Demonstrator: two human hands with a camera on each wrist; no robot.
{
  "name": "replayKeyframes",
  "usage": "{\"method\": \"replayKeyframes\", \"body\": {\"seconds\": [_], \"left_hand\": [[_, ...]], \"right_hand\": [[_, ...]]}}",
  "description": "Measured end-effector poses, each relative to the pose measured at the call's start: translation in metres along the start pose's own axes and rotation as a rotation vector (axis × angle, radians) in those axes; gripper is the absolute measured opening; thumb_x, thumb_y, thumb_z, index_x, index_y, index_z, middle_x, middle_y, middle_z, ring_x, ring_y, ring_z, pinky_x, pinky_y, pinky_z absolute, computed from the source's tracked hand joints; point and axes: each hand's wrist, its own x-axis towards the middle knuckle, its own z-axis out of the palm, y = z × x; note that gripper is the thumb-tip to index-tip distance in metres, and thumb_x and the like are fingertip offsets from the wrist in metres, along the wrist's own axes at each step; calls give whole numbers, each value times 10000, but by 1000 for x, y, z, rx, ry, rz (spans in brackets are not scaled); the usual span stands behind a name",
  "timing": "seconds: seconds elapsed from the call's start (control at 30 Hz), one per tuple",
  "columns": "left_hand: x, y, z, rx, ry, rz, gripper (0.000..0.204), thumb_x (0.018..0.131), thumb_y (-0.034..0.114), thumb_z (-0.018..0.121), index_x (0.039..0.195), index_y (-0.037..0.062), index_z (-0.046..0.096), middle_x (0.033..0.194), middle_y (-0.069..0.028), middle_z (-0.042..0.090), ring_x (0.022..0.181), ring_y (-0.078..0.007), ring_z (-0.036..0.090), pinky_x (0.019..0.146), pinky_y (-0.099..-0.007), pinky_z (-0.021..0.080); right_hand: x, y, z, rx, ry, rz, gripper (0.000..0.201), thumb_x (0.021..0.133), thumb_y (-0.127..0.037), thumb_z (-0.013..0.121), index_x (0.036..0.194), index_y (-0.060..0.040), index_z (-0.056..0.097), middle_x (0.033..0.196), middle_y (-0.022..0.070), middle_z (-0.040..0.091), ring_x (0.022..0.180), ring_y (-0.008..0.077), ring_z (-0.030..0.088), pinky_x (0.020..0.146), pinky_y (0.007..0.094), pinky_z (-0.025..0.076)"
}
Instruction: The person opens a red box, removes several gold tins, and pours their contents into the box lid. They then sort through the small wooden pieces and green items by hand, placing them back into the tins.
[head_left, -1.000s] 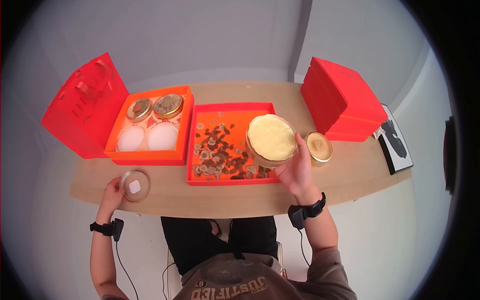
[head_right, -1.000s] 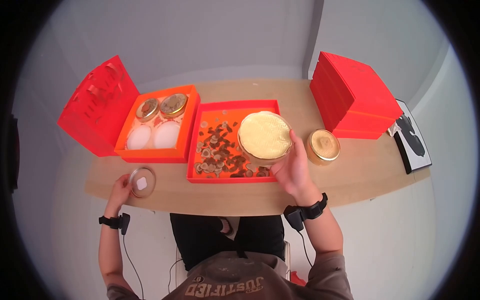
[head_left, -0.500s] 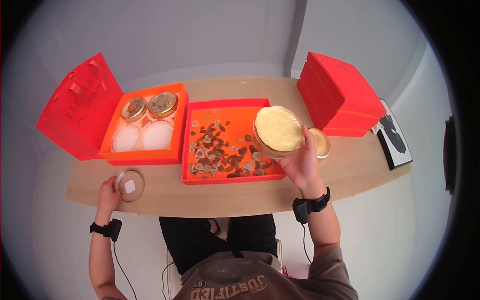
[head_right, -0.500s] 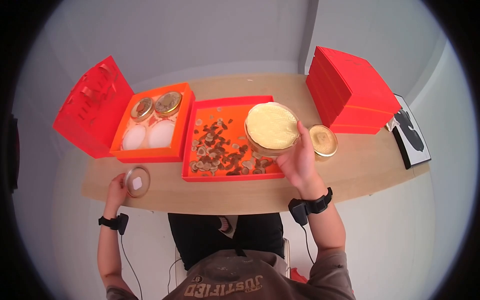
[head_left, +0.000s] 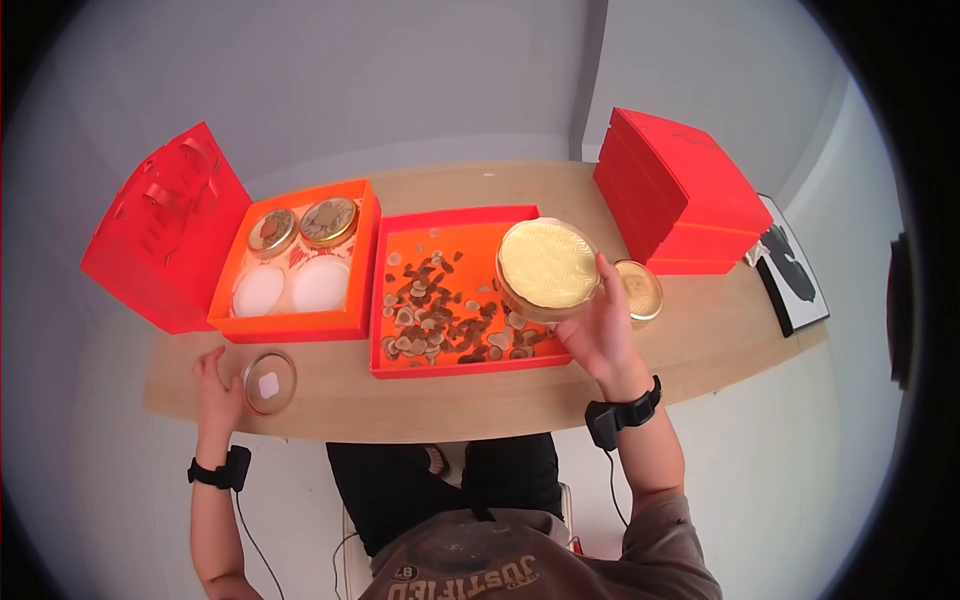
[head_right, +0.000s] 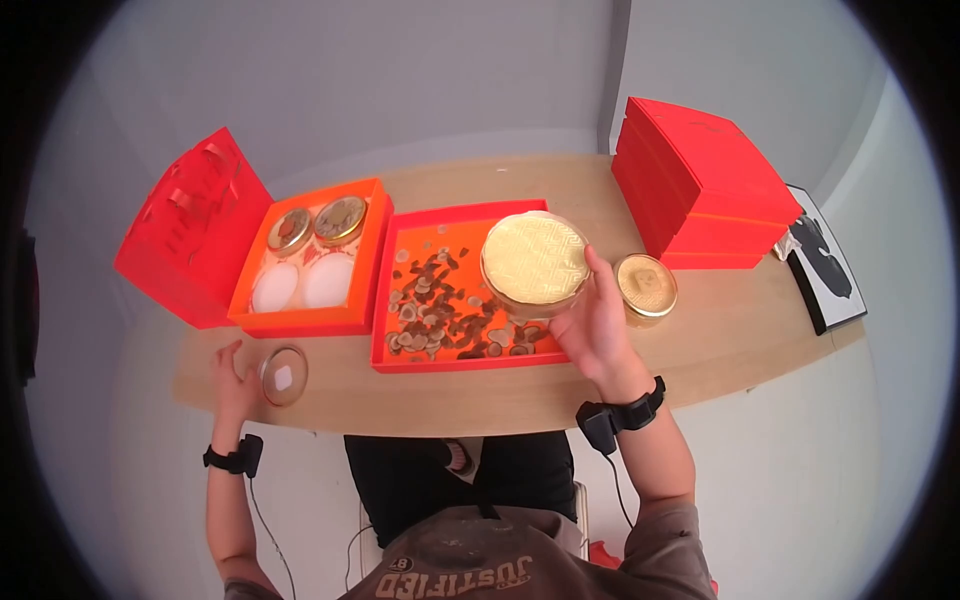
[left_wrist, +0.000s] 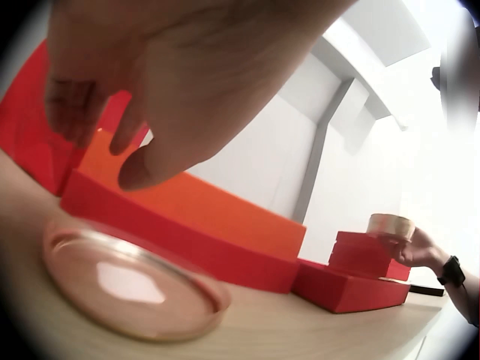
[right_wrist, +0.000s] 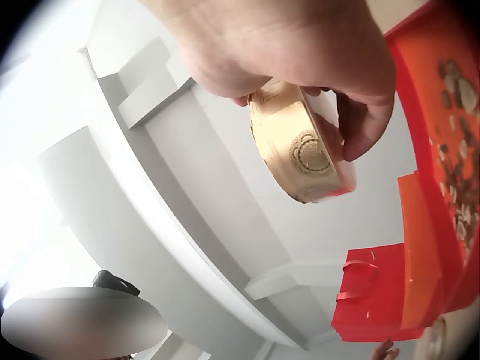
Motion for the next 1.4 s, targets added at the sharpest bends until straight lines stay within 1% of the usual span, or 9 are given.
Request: {"method": "replayKeyframes", "body": {"seconds": [0.1,0.3,0.47,0.63,0.8,1.03,1.1,1.23,1.4], "left_hand": [[20,74,-39,-32,190,89,524,864,48,666,1372,21,540,1313,-191,563,1203,-333,556,1013,-434,468],[34,202,-26,-1102,-259,30,523,1036,187,581,1514,95,391,1476,-113,488,1325,-239,510,1043,-391,480],[58,293,-10,-1754,-773,-322,597,1095,409,466,1572,91,301,1534,-139,443,1368,-259,494,1062,-453,498],[75,308,25,-2006,-976,-216,565,1086,379,498,1533,59,368,1510,-138,483,1363,-256,517,1088,-471,484],[84,311,48,-2060,-814,-328,460,1034,171,554,1450,-1,459,1416,-135,573,1325,-256,560,1096,-444,475],[105,286,45,-2155,-586,-391,467,1005,113,560,1441,-19,451,1411,-148,569,1341,-283,541,1123,-457,458],[115,276,54,-2226,-564,-433,472,1017,151,556,1445,-16,446,1443,-148,552,1356,-301,529,1142,-475,435],[120,274,59,-2287,-516,-565,499,1026,240,515,1475,37,436,1524,-140,488,1438,-309,440,1177,-513,372],[117,288,70,-2361,-519,-595,503,1028,256,475,1483,47,426,1537,-143,471,1447,-319,425,1182,-527,354]], "right_hand": [[3,-2,8,18,-24,-1,661,1052,-534,433,1529,-75,410,1553,121,482,1410,285,484,1147,474,402],[10,16,41,2,-107,36,649,1055,-506,437,1535,-71,401,1564,128,468,1433,293,463,1171,480,381],[16,28,57,-26,-167,94,637,1060,-490,434,1533,-63,401,1563,132,469,1429,297,467,1178,482,374],[21,26,55,-37,-189,96,613,1067,-464,438,1523,-53,412,1548,130,487,1423,287,474,1188,475,362],[39,29,49,-155,-176,117,596,1082,-459,433,1508,-42,431,1527,121,510,1412,263,485,1196,447,352],[58,3,22,-794,86,32,529,1043,-460,544,1350,-31,576,1210,59,644,1090,157,589,959,364,478],[63,-8,6,-1364,-62,34,386,1009,-304,636,1282,-31,625,1216,58,652,1012,171,596,916,326,502],[68,-8,-16,-1629,-342,301,371,932,-237,702,1244,-43,650,1139,89,659,982,224,641,892,349,527],[69,9,-2,-1921,-379,406,310,922,-199,687,1202,-68,658,1130,120,647,1047,288,660,894,384,532]]}}
